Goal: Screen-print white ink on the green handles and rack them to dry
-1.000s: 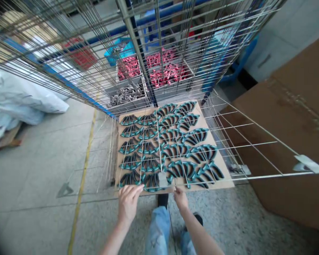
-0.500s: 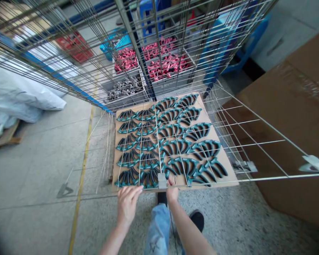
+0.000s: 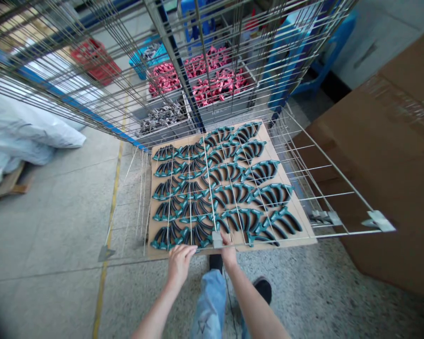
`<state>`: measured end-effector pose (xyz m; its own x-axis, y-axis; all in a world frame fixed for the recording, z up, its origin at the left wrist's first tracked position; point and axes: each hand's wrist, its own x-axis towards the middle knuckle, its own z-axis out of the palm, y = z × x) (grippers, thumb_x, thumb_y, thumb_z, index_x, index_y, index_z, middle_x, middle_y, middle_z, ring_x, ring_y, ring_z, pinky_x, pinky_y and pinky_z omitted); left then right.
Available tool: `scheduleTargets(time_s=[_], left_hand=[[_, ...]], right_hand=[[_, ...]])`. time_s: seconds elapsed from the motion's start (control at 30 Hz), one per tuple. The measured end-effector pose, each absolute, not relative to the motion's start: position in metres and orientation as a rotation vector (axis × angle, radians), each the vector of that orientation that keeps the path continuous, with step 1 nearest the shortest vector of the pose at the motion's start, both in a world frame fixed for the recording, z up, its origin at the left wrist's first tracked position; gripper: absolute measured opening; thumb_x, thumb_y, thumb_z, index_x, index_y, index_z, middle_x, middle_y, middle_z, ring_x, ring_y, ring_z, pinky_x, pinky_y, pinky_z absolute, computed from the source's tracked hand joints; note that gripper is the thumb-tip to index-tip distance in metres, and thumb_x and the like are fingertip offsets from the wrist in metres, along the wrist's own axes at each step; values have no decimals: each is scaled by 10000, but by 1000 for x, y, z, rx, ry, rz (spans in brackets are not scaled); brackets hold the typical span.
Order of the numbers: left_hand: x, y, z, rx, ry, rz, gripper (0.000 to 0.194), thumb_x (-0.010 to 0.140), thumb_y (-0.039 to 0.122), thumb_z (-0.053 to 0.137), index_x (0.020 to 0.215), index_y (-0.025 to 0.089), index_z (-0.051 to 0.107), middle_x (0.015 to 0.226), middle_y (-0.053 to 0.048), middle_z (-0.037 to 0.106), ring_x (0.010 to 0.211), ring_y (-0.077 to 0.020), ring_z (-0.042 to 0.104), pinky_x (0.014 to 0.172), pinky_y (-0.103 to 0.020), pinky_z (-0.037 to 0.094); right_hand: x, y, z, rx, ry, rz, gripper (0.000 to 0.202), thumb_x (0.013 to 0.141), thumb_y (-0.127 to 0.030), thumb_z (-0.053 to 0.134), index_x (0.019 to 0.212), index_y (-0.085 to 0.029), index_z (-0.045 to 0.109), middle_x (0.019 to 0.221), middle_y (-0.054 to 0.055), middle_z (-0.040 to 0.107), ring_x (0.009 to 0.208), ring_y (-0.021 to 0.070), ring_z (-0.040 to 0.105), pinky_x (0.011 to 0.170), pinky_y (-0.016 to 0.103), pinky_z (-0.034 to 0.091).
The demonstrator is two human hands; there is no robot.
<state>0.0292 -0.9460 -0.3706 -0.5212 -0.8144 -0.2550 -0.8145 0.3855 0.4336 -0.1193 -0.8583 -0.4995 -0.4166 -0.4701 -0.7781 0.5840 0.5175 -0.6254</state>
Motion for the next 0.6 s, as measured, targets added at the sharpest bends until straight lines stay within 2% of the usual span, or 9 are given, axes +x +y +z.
scheduleTargets(time_s=[0.13, 0.33, 0.6], left_hand=[[27, -947, -393, -1508, 2507, 836, 244, 913, 284, 516, 979, 266, 750, 961, -31, 729, 906, -196, 620, 862, -355, 433], [20, -944, -417, -1474, 2427, 797, 280, 897, 219, 512, 1065, 235, 734, 1025, -59, 684, 949, -183, 607, 860, -297, 457], [16, -946, -424, -1376, 2328, 738, 298, 898, 259, 494, 1076, 251, 732, 1061, -55, 676, 1002, -199, 583, 927, -312, 407]], right_hand=[[-119, -831, -487, 240, 1616, -1155, 507, 607, -389, 720, 1043, -132, 684, 804, 56, 684, 755, 209, 653, 664, 289, 532], [-128, -774, -475, 383, 1620, -1097, 561, 558, -378, 735, 1051, -119, 675, 902, 100, 694, 671, 192, 657, 615, 300, 532], [-145, -716, -472, 518, 1643, -1030, 579, 513, -424, 691, 1027, -159, 664, 892, 74, 700, 653, 187, 644, 602, 293, 520]])
